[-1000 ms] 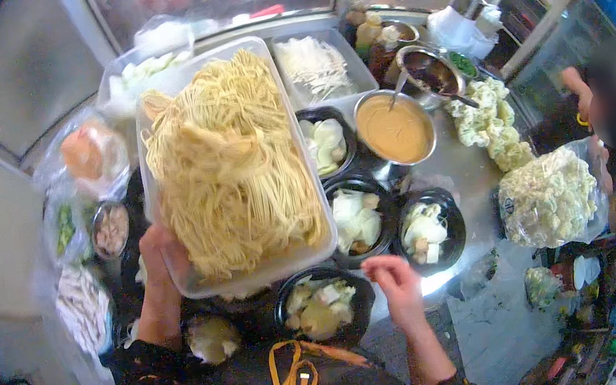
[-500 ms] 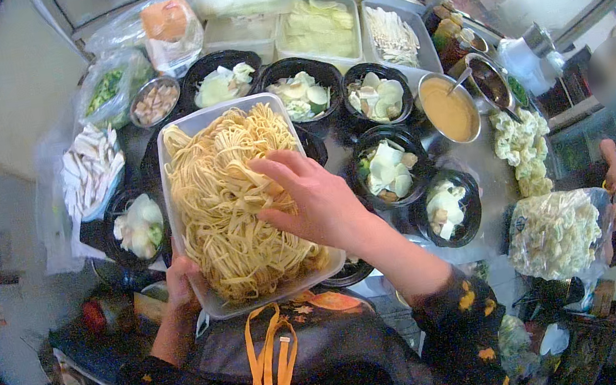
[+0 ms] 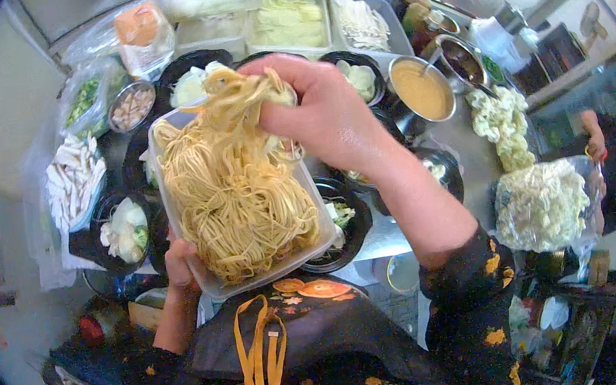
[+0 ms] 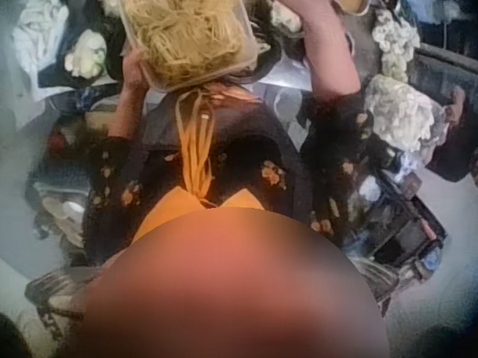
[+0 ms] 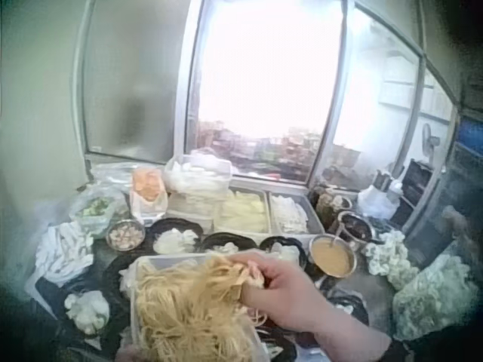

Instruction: The person assembles multiple noodle bowls by hand, placing sliced vegetables, mushrooms, and noodles into black bowls arranged on a stainless steel counter. The person also adds green leafy vegetables to the bowls.

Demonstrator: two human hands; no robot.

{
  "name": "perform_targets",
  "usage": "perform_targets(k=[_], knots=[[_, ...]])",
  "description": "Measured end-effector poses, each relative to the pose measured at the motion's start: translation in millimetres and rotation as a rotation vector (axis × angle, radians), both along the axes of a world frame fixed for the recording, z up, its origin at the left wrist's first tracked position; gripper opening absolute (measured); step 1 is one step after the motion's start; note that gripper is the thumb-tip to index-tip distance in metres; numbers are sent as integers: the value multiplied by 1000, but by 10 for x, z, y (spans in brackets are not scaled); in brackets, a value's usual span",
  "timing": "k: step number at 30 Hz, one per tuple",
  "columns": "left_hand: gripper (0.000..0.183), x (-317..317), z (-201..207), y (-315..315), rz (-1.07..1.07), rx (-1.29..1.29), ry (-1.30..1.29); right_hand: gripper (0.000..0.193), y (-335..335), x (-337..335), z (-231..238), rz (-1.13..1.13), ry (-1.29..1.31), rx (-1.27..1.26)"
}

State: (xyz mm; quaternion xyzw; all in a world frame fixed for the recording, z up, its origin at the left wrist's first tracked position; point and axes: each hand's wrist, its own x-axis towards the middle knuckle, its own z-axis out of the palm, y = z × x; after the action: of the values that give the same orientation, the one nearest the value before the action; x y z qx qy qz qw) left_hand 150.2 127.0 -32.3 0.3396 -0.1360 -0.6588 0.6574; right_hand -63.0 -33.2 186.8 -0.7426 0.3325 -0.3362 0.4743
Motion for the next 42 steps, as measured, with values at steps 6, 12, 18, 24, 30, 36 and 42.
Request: perform_targets(k=[6,12,18,24,30,36,42], knots=[[77,-197,374,-213,-5,-31,-21,33,-60,-343,336,-74,-282,98],[72,-63,126,-237,-36,7,-22,31,-183,-1023,533,-216,-615,37],[64,-70,228,-227,-167,-3,-71,30,-120,-2146,501,-418,-662,17],[63,-99,167,-243,-140,10,-64,32,206,-2308,221,-752,-415,-3],[56,16,1,-256,-159,-20,-196,36,235,-2877,-891,-884,209,-95],[57,79,24,-227,-72,123,-339,51,275,-3022,-1635,-539,955,12],[59,33,218,-262,-173,84,-54,38,248,-2123,-993,-449,550,-129]])
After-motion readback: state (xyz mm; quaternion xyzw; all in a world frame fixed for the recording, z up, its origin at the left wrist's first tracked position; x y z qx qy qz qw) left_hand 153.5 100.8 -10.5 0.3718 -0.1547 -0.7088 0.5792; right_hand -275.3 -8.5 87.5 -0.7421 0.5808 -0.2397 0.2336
